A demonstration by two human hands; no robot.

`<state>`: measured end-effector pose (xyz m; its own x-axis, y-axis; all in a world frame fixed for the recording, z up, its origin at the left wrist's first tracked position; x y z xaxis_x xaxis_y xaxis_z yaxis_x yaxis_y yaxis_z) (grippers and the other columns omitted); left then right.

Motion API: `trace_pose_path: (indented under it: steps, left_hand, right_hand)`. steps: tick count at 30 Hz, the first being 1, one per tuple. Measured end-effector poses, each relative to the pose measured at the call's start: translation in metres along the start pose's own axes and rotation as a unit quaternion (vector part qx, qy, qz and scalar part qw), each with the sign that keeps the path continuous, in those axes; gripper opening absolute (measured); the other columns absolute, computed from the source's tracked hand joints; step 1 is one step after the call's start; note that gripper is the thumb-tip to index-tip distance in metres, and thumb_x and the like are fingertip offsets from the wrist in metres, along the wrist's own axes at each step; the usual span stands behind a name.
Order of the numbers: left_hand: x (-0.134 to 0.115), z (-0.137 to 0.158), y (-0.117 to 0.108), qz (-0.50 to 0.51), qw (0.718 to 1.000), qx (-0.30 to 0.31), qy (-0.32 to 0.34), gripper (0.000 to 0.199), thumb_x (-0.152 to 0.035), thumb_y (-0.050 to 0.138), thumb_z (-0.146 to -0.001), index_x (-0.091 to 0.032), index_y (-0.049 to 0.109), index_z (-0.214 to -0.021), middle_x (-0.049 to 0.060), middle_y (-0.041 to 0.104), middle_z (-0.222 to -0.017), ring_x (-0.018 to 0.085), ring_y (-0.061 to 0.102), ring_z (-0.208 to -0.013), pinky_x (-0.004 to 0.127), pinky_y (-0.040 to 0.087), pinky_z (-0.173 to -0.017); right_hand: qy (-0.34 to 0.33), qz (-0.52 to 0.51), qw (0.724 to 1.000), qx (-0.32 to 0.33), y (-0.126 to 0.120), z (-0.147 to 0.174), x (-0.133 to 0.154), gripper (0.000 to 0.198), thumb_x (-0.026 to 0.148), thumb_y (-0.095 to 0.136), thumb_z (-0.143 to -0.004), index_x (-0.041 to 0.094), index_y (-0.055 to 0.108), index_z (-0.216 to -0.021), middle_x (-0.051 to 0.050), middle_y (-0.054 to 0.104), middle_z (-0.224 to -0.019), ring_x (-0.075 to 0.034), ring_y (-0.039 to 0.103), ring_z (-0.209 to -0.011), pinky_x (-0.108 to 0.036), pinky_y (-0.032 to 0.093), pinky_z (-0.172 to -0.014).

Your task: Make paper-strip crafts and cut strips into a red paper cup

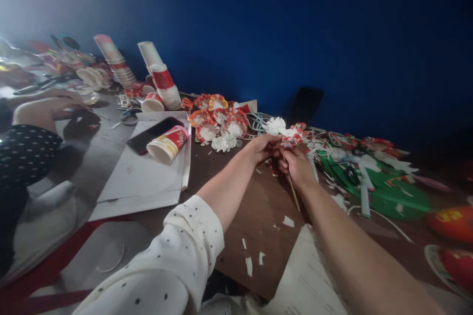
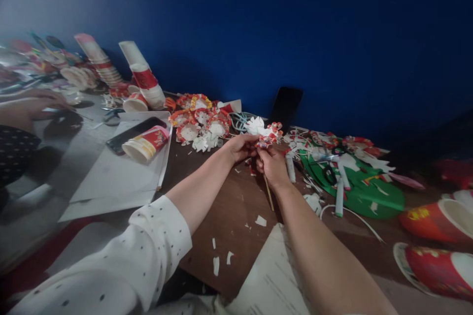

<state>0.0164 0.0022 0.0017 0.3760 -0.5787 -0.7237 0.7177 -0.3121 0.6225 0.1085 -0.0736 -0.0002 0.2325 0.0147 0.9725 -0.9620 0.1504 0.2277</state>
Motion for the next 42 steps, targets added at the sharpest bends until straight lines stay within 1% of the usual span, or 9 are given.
trace_pose_path:
  steps: [4, 21, 24, 30, 32, 35, 38, 40, 42]
  left_hand:
    - [0.001, -0.003, -0.001, 0.000, 1.000, 0.009, 0.008, 0.013, -0.010, 0.058, -0.079, -0.011, 0.058, -0.066, 0.000, 0.054, -0.051, 0.007, 0.048, -0.041, 0.019, 0.038, -0.041]
    - [0.003, -0.004, 0.000, -0.026, 0.999, 0.011, 0.020, 0.014, -0.010, 0.057, -0.081, -0.011, 0.058, -0.067, 0.000, 0.056, -0.054, 0.006, 0.046, -0.040, 0.018, 0.038, -0.040]
    - [0.004, -0.004, 0.000, -0.012, 0.999, -0.007, 0.042, 0.012, -0.012, 0.062, -0.078, -0.012, 0.056, -0.068, -0.001, 0.055, -0.054, 0.005, 0.048, -0.043, 0.016, 0.040, -0.044]
    - [0.004, -0.004, 0.001, 0.017, 0.997, -0.043, 0.058, 0.018, -0.013, 0.067, -0.076, -0.013, 0.052, -0.066, -0.002, 0.054, -0.055, 0.005, 0.049, -0.045, 0.016, 0.041, -0.048]
    - [0.004, -0.003, 0.002, 0.012, 0.997, -0.044, 0.066, 0.020, -0.016, 0.069, -0.075, -0.014, 0.052, -0.066, -0.003, 0.053, -0.054, 0.005, 0.049, -0.045, 0.017, 0.041, -0.049]
    - [0.006, -0.002, 0.004, -0.039, 0.994, -0.059, 0.087, 0.029, -0.034, 0.071, -0.075, -0.015, 0.051, -0.066, -0.003, 0.051, -0.053, 0.006, 0.048, -0.045, 0.020, 0.039, -0.049]
    - [0.005, 0.000, 0.001, -0.167, 0.968, -0.126, 0.141, 0.039, -0.052, 0.064, -0.075, -0.017, 0.051, -0.065, -0.002, 0.050, -0.053, 0.009, 0.048, -0.048, 0.023, 0.038, -0.051]
    - [0.001, 0.001, -0.003, -0.279, 0.916, -0.197, 0.210, 0.039, -0.053, 0.060, -0.078, -0.018, 0.051, -0.063, -0.001, 0.050, -0.056, 0.011, 0.048, -0.053, 0.025, 0.040, -0.057]
    - [-0.005, 0.004, -0.006, -0.366, 0.845, -0.259, 0.291, 0.034, -0.047, 0.058, -0.081, -0.018, 0.053, -0.064, 0.000, 0.053, -0.062, 0.013, 0.051, -0.063, 0.027, 0.042, -0.067]
  right_hand:
    - [-0.008, -0.005, 1.000, -0.005, 0.000, -0.001, -0.001, 0.026, 0.037, 0.071, -0.068, 0.021, 0.052, -0.076, 0.005, 0.052, -0.063, -0.004, 0.033, -0.040, -0.018, 0.020, -0.034]
    - [0.010, -0.018, 1.000, 0.003, -0.001, -0.001, 0.000, 0.022, 0.031, 0.070, -0.067, 0.020, 0.053, -0.076, 0.007, 0.047, -0.058, -0.004, 0.031, -0.041, -0.017, 0.019, -0.035]
    - [0.016, -0.021, 1.000, 0.012, 0.000, -0.001, 0.001, 0.022, 0.031, 0.069, -0.067, 0.020, 0.054, -0.077, 0.007, 0.045, -0.056, -0.004, 0.031, -0.042, -0.017, 0.021, -0.036]
    - [0.011, -0.035, 0.999, -0.016, -0.005, -0.006, -0.001, 0.025, 0.028, 0.072, -0.063, 0.022, 0.057, -0.081, 0.005, 0.055, -0.068, -0.005, 0.037, -0.046, -0.017, 0.025, -0.036]
    - [0.010, -0.037, 0.999, -0.022, -0.007, -0.007, -0.001, 0.024, 0.027, 0.072, -0.063, 0.022, 0.058, -0.081, 0.005, 0.054, -0.066, -0.005, 0.037, -0.046, -0.017, 0.025, -0.037]
    - [0.009, -0.047, 0.998, -0.031, -0.009, -0.008, -0.001, 0.025, 0.027, 0.073, -0.062, 0.021, 0.060, -0.083, 0.006, 0.052, -0.064, -0.005, 0.037, -0.046, -0.016, 0.024, -0.036]
    - [0.003, -0.036, 0.998, -0.060, -0.014, -0.008, 0.000, 0.033, 0.028, 0.074, -0.060, 0.021, 0.063, -0.090, 0.005, 0.056, -0.068, -0.004, 0.039, -0.047, -0.016, 0.024, -0.036]
    - [-0.014, 0.016, 0.996, -0.081, -0.018, -0.009, 0.002, 0.029, 0.031, 0.072, -0.063, 0.020, 0.063, -0.089, 0.004, 0.057, -0.067, -0.005, 0.041, -0.046, -0.016, 0.026, -0.035]
    - [-0.036, 0.104, 0.990, -0.091, -0.022, -0.007, 0.008, 0.022, 0.034, 0.068, -0.068, 0.020, 0.062, -0.083, 0.005, 0.054, -0.057, -0.008, 0.043, -0.044, -0.018, 0.029, -0.035]
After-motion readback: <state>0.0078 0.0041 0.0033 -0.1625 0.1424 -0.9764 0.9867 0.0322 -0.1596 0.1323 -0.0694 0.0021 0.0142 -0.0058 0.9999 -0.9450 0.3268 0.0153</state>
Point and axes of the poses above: each hand's wrist, its own z-axis away from the middle knuckle, its own y-axis out of the palm, x = y × z, the point moved 2 cm from there along -z, towards the middle knuckle
